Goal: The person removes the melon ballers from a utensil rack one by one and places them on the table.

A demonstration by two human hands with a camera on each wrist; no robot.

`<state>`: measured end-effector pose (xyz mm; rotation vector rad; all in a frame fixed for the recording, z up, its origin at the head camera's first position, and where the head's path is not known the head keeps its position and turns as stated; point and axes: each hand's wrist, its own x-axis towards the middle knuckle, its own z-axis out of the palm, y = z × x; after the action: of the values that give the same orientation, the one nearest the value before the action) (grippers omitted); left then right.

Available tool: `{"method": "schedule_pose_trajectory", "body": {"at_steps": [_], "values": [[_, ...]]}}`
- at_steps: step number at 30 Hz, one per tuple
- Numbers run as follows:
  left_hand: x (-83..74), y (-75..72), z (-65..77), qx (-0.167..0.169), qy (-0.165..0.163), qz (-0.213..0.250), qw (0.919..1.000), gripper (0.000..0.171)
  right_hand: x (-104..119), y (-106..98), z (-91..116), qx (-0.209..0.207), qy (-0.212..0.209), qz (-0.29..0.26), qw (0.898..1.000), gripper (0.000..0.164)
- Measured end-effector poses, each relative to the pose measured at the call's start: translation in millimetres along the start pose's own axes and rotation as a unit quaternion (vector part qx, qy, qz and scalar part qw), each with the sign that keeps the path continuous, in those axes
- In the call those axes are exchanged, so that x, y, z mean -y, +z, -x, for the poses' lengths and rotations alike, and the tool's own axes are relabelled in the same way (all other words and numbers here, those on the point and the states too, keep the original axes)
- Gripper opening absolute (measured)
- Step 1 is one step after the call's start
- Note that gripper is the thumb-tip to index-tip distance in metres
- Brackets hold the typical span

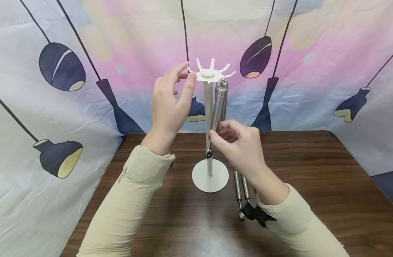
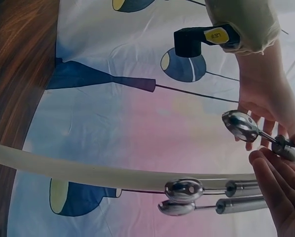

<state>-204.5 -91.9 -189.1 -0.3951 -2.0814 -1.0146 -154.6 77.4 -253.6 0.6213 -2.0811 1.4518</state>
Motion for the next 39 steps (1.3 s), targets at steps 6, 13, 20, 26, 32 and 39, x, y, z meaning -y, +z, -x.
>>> {"method": "schedule_pose_trajectory", "body": {"at_steps": [6,13,20,26,32,39], "values": [[-0.5,1.0,-1.9,-0.001,0.004,-0.003,1.0000,0.043,-2,-9,9,-0.008,0.034,-0.015,0.999,0.007],[0.1,1.4,-3.9,-0.004,-0.004,-0.002,1.0000,0.042,-9,-20,23,-0.032,0.064,-0.034,0.997,0.007],[1.6,1.2,-6.4,-0.013,0.006,-0.007,0.9999,0.039,-16,-32,37,-0.053,0.112,-0.042,0.991,0.006],[2.6,0.7,-6.3,-0.020,0.008,-0.002,0.9998,0.038,-25,-38,47,-0.075,0.135,-0.028,0.988,0.007],[0.1,0.6,-2.1,-0.017,0.003,0.001,0.9999,0.040,-33,-45,55,-0.091,0.165,-0.005,0.982,0.007],[-2.0,1.6,0.4,-0.014,0.020,0.006,0.9997,0.045,-45,-54,63,-0.098,0.198,-0.009,0.975,0.012]]}}
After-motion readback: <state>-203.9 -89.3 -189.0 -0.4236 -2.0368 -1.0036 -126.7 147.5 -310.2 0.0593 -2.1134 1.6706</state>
